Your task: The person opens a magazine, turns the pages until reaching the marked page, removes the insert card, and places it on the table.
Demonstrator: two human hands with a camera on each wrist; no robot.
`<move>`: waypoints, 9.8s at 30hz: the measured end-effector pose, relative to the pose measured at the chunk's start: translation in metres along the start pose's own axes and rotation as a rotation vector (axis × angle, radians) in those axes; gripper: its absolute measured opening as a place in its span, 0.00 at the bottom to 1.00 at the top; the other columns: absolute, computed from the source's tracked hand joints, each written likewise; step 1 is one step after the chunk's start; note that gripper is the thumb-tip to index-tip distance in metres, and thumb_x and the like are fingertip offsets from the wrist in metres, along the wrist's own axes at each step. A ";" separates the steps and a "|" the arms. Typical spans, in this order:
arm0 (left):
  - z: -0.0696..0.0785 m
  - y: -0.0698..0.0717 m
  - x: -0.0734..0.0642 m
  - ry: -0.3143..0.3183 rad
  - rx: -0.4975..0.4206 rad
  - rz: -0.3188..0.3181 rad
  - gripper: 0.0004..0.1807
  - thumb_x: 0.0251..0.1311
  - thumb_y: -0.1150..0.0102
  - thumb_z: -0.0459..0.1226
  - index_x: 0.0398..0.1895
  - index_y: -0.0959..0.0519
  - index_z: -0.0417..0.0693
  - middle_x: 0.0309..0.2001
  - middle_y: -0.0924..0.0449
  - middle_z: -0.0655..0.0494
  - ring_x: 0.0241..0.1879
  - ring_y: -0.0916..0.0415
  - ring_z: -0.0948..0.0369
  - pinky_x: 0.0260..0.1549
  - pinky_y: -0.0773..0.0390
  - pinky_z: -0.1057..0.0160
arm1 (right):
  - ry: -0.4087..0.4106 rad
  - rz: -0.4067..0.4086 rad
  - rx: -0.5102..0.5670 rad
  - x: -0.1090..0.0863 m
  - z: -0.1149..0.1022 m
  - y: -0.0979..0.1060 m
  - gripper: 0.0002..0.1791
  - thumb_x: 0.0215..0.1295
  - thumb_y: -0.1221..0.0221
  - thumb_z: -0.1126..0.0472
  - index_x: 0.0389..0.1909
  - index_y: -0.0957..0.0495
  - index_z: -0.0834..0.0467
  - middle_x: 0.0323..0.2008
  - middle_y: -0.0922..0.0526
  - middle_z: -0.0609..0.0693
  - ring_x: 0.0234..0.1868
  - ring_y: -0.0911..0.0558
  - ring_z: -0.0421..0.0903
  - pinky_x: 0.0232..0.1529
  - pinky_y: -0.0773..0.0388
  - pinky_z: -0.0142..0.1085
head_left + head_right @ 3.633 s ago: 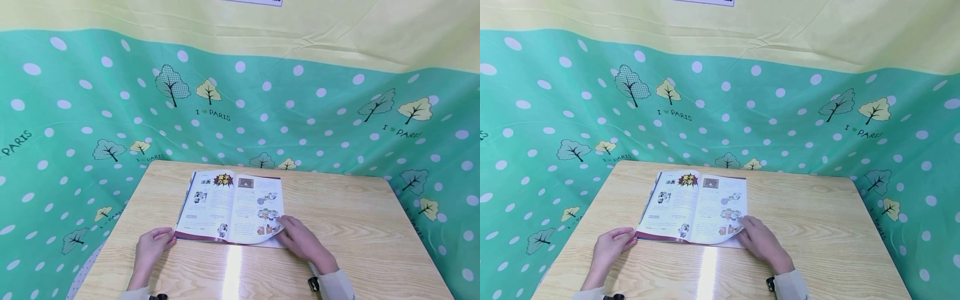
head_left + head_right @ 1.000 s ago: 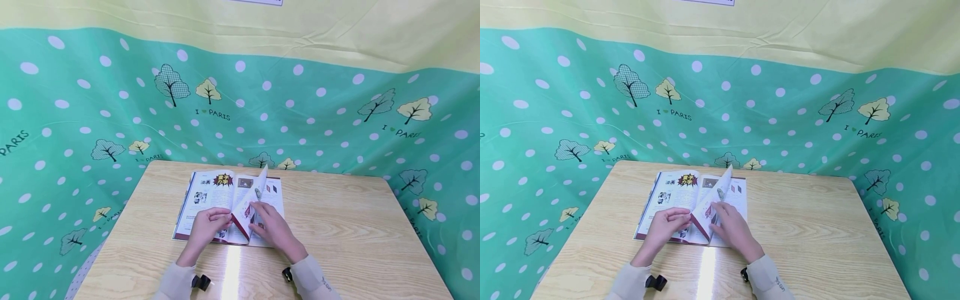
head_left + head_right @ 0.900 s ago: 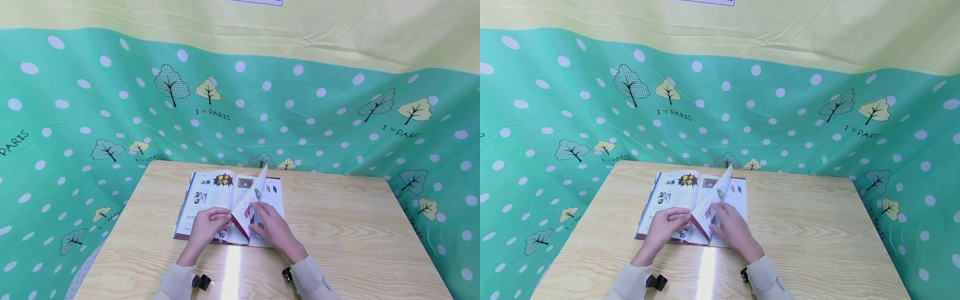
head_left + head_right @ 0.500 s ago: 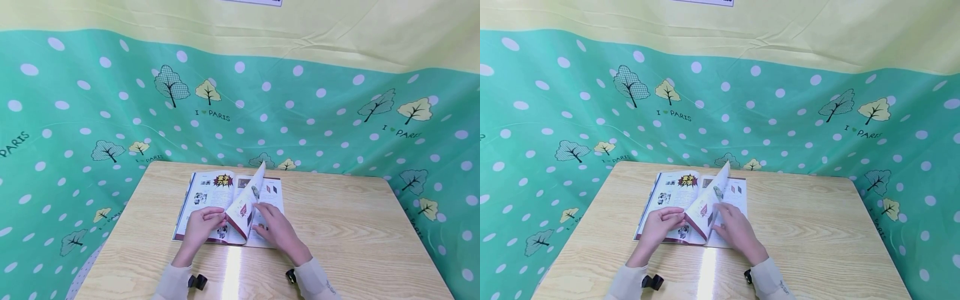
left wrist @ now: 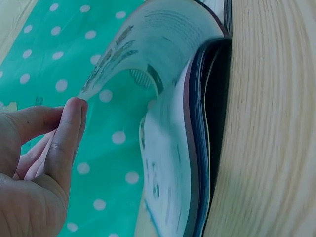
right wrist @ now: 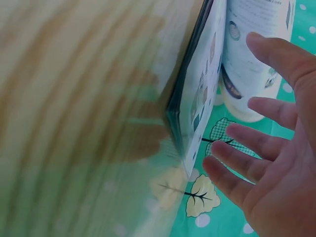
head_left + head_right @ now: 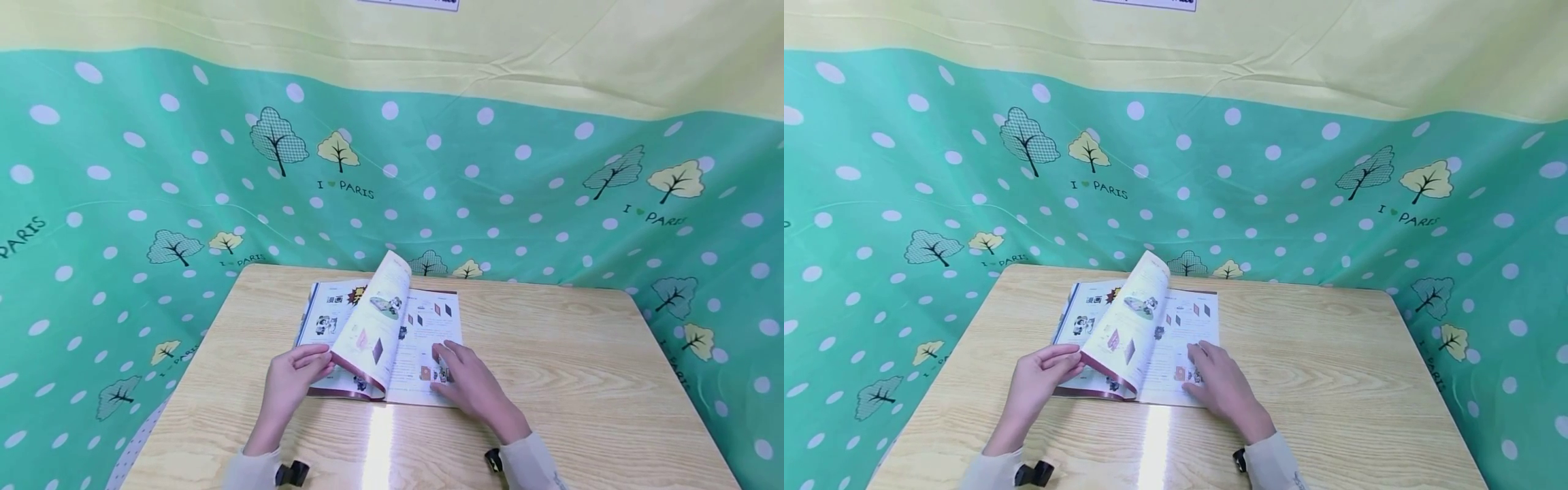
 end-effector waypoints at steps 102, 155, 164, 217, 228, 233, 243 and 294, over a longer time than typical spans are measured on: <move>-0.016 0.011 0.008 -0.002 0.149 -0.007 0.17 0.62 0.32 0.33 0.51 0.19 0.32 0.43 0.15 0.39 0.42 0.15 0.47 0.41 0.12 0.62 | 0.035 0.168 0.071 0.003 0.001 0.019 0.27 0.68 0.36 0.47 0.64 0.23 0.54 0.56 0.20 0.52 0.58 0.22 0.52 0.61 0.21 0.49; -0.011 -0.069 0.014 -0.047 0.002 -0.184 0.17 0.58 0.29 0.32 0.49 0.18 0.31 0.38 0.13 0.42 0.39 0.14 0.44 0.39 0.11 0.58 | 0.160 0.075 0.078 0.021 -0.030 0.006 0.35 0.67 0.34 0.52 0.73 0.33 0.50 0.70 0.32 0.57 0.68 0.31 0.57 0.66 0.27 0.54; -0.009 -0.037 0.011 -0.027 -0.035 -0.105 0.15 0.58 0.32 0.26 0.47 0.19 0.28 0.37 0.14 0.37 0.37 0.14 0.43 0.39 0.11 0.59 | 0.122 0.050 0.059 0.008 -0.015 0.011 0.34 0.68 0.35 0.51 0.72 0.32 0.52 0.70 0.32 0.58 0.68 0.31 0.58 0.67 0.29 0.54; -0.054 0.091 -0.010 0.149 0.156 0.165 0.22 0.62 0.33 0.31 0.56 0.24 0.27 0.40 0.14 0.41 0.35 0.13 0.56 0.40 0.12 0.64 | 0.076 -0.142 -0.038 -0.024 0.010 -0.012 0.38 0.59 0.29 0.47 0.69 0.28 0.55 0.71 0.36 0.62 0.70 0.36 0.61 0.70 0.33 0.56; -0.054 0.091 -0.011 0.159 0.159 0.160 0.21 0.63 0.34 0.30 0.56 0.24 0.27 0.38 0.14 0.42 0.35 0.14 0.56 0.39 0.12 0.64 | 0.111 -0.155 -0.008 -0.025 0.011 -0.008 0.34 0.62 0.31 0.48 0.67 0.26 0.54 0.71 0.35 0.61 0.70 0.35 0.60 0.69 0.33 0.57; -0.054 0.091 -0.010 0.157 0.166 0.165 0.20 0.63 0.34 0.30 0.55 0.24 0.27 0.37 0.14 0.42 0.34 0.14 0.57 0.39 0.12 0.65 | 0.142 -0.151 0.008 -0.026 0.012 -0.007 0.32 0.63 0.32 0.49 0.66 0.26 0.56 0.70 0.34 0.63 0.70 0.34 0.62 0.70 0.33 0.57; -0.053 0.093 -0.009 0.132 0.218 0.172 0.20 0.63 0.34 0.32 0.55 0.23 0.29 0.38 0.14 0.43 0.34 0.14 0.57 0.38 0.12 0.65 | 0.098 -0.113 0.078 -0.023 0.019 0.002 0.19 0.70 0.38 0.56 0.58 0.20 0.59 0.60 0.21 0.58 0.62 0.24 0.56 0.66 0.26 0.53; -0.005 -0.060 0.002 -0.048 -0.091 -0.255 0.23 0.59 0.30 0.31 0.53 0.23 0.24 0.45 0.17 0.32 0.45 0.17 0.40 0.45 0.13 0.56 | 0.118 0.036 0.195 0.013 -0.028 0.002 0.33 0.73 0.40 0.51 0.75 0.37 0.48 0.71 0.33 0.52 0.70 0.33 0.51 0.70 0.32 0.46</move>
Point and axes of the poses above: each hand's wrist, its own x-axis towards the middle knuckle, its own y-axis out of the back of the hand, z = x × y, the point moved 7 cm from there along x, towards the middle knuckle
